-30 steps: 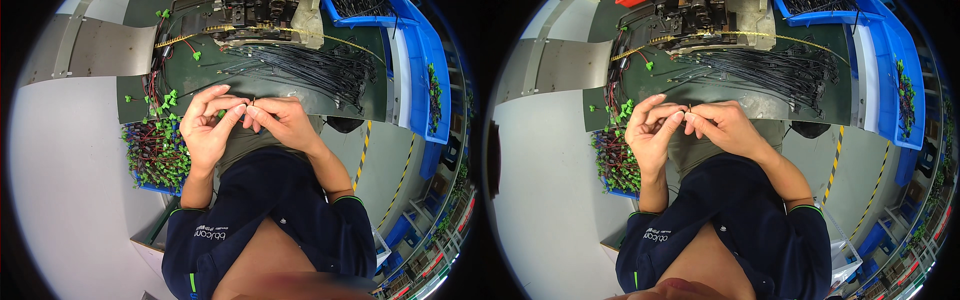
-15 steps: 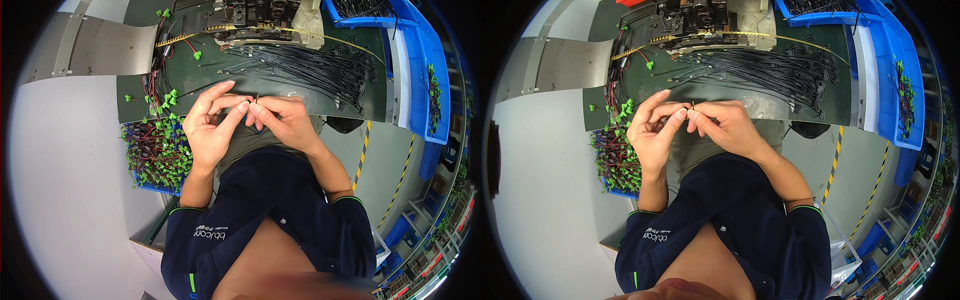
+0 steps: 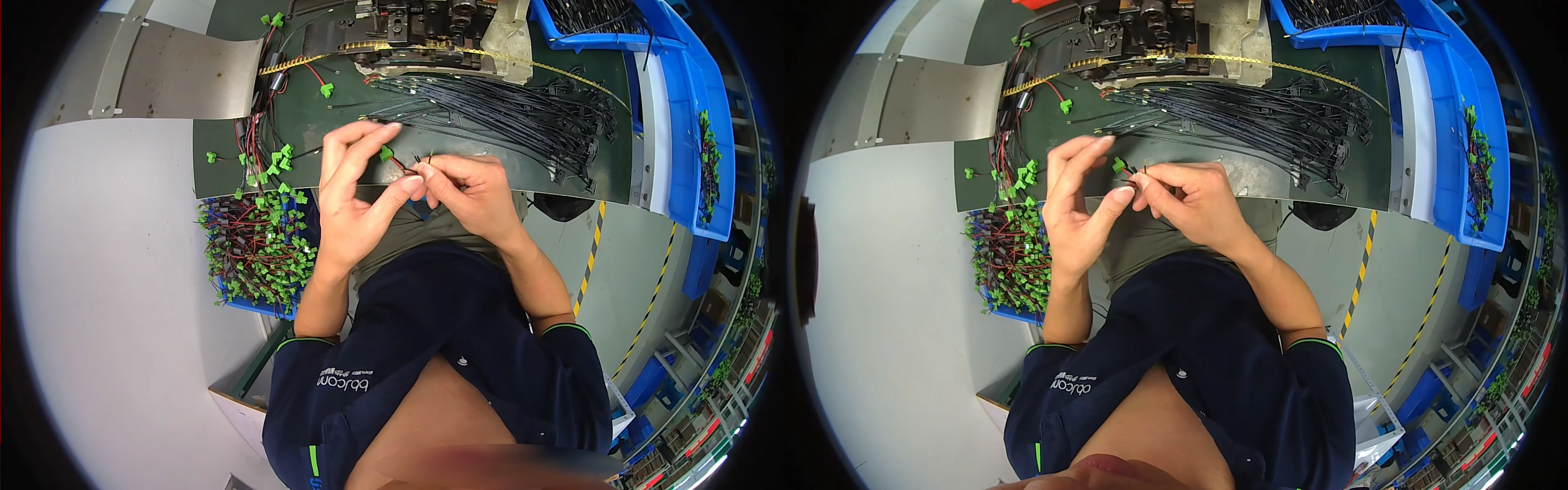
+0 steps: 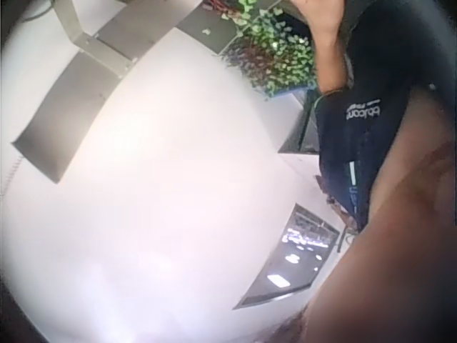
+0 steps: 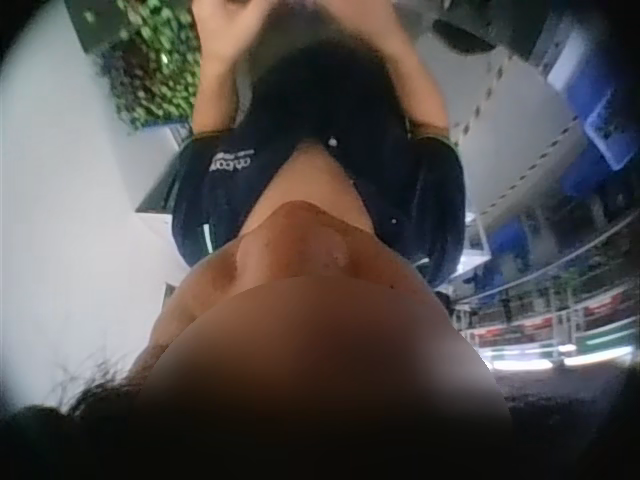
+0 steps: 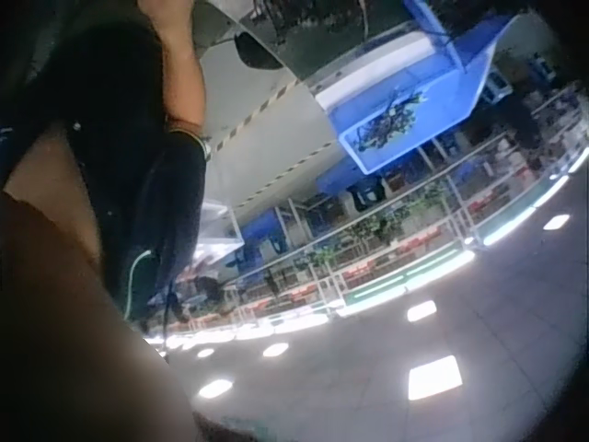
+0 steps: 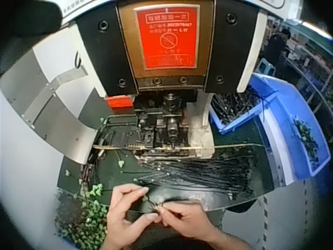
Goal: The person assembles and processes electrical wire harnesses by hand at a production workstation, working with wires and connectors from bins.
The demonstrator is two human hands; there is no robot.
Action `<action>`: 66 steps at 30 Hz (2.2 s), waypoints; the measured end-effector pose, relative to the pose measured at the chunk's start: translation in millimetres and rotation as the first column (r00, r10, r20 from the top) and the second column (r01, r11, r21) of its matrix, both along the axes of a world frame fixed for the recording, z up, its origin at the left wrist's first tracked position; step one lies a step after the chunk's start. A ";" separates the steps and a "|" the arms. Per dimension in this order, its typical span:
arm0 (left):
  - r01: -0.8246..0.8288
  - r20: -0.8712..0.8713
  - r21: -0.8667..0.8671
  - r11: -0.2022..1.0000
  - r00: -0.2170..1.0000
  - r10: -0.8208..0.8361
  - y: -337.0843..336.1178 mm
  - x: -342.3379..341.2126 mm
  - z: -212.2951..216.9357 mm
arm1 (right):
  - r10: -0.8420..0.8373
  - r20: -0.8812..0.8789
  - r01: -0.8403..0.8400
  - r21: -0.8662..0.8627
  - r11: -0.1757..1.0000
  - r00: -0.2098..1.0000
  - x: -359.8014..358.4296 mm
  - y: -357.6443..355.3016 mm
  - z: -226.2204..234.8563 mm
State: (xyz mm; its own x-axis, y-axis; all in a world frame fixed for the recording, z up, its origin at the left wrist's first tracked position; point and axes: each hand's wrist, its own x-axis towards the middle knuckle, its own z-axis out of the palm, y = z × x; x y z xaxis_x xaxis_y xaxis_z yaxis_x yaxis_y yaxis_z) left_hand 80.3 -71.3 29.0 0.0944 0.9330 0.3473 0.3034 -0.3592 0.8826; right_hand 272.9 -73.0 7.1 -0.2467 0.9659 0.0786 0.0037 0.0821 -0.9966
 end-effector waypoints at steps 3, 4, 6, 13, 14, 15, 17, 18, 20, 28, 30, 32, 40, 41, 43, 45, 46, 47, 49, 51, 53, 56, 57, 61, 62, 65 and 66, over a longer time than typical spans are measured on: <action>0.148 -0.076 0.014 0.989 0.986 -0.146 11.0 -5.0 5.1 | 0.028 0.060 -0.031 0.043 0.999 0.998 0.4 -1.9 1.8; 0.178 -0.086 0.030 0.984 0.981 -0.175 13.7 -4.0 5.7 | 0.030 0.097 -0.037 0.080 0.996 0.995 0.7 -2.0 1.8; 0.232 -0.092 0.103 0.967 0.971 -0.223 19.6 -1.7 6.0 | 0.050 0.164 -0.071 0.121 0.990 0.985 2.1 -2.7 1.6; 0.285 -0.338 0.206 0.936 0.918 -0.205 20.8 3.0 11.4 | 0.019 0.232 -0.073 0.229 0.971 0.972 7.3 -4.6 3.1; 0.300 -0.381 0.177 0.938 0.899 -0.215 21.4 -0.9 13.4 | 0.032 0.227 -0.082 0.216 0.973 0.973 7.6 -4.6 4.3; 0.312 -0.419 0.153 0.938 0.880 -0.224 21.9 -3.8 14.5 | 0.045 0.221 -0.091 0.203 0.975 0.974 7.7 -4.7 5.8; 0.350 -0.452 0.143 0.926 0.855 -0.254 22.2 -7.2 14.1 | 0.084 0.214 -0.124 0.180 0.976 0.973 8.6 -4.4 8.8; 0.368 -0.457 0.139 0.919 0.848 -0.270 21.6 -8.5 12.9 | 0.108 0.214 -0.144 0.159 0.977 0.971 9.3 -4.5 10.2; 0.310 -0.396 0.190 0.931 0.892 -0.216 20.9 -11.0 8.3 | 0.136 0.171 -0.159 0.131 0.979 0.976 11.6 -3.1 11.8; -0.235 -0.694 0.325 0.916 0.598 0.400 79.6 -41.2 -18.6 | -0.164 -0.175 0.133 -0.177 0.975 0.971 8.1 21.0 7.8; -0.215 -0.682 0.214 0.953 0.666 0.303 89.2 -46.7 -16.9 | -0.193 -0.211 0.157 -0.172 0.972 0.958 8.9 32.4 9.5; -0.214 -0.714 0.157 0.964 0.649 0.260 81.1 -50.5 -9.7 | -0.249 -0.266 0.201 -0.195 0.960 0.931 6.7 45.1 10.5; 0.010 -0.883 0.245 0.970 0.416 0.218 67.4 -52.5 8.2 | -0.343 -0.331 0.244 -0.306 0.920 0.879 0.1 80.6 7.3; 0.082 -0.885 0.290 0.954 0.403 0.234 71.8 -51.8 6.5 | -0.358 -0.324 0.256 -0.318 0.913 0.876 -0.9 84.0 6.9; 0.125 -0.886 0.269 0.955 0.420 0.195 77.4 -50.9 2.2 | -0.370 -0.328 0.269 -0.314 0.910 0.869 -2.0 89.2 6.3; 0.170 -0.887 0.289 0.942 0.418 0.196 80.3 -50.7 -2.0 | -0.369 -0.325 0.263 -0.326 0.908 0.871 -2.0 92.6 6.0; 0.174 -0.888 0.286 0.942 0.418 0.193 81.0 -50.8 -3.9 | -0.374 -0.314 0.267 -0.336 0.903 0.873 -1.6 93.6 6.0; 0.175 -0.887 0.283 0.943 0.421 0.189 81.7 -51.0 -5.5 | -0.369 -0.319 0.261 -0.334 0.906 0.873 -1.2 94.0 5.9; 0.173 -0.890 0.266 0.948 0.421 0.173 82.7 -51.9 -7.3 | -0.371 -0.311 0.260 -0.344 0.902 0.875 -0.4 94.0 6.2; 0.169 -0.895 0.238 0.957 0.421 0.148 84.2 -53.3 -8.0 | -0.377 -0.325 0.255 -0.361 0.897 0.867 -0.3 93.8 6.6; 0.172 -0.899 0.247 0.954 0.409 0.159 85.7 -55.5 -7.5 | -0.381 -0.331 0.252 -0.372 0.894 0.863 -0.7 93.6 7.4; 0.158 -0.894 0.249 0.955 0.418 0.164 85.5 -58.4 -6.2 | -0.387 -0.334 0.249 -0.387 0.888 0.860 -0.9 93.9 8.8; 0.151 -0.886 0.252 0.956 0.432 0.166 84.9 -59.3 -5.8 | -0.387 -0.338 0.244 -0.394 0.886 0.858 -0.7 94.1 9.2; 0.177 -0.886 0.238 0.955 0.442 0.139 83.2 -65.3 -3.1 | -0.381 -0.348 0.227 -0.410 0.884 0.857 0.7 94.8 9.8; 0.174 -0.878 0.225 0.959 0.462 0.122 82.4 -67.0 -2.5 | -0.378 -0.349 0.224 -0.409 0.885 0.857 0.8 94.7 9.7; 0.153 -0.836 0.225 0.962 0.538 0.110 78.8 -71.3 -1.8 | -0.374 -0.352 0.221 -0.403 0.888 0.858 1.1 94.9 9.6; 0.141 -0.817 0.229 0.963 0.566 0.111 77.6 -72.8 -2.1 | -0.372 -0.354 0.220 -0.401 0.889 0.858 1.1 94.8 9.6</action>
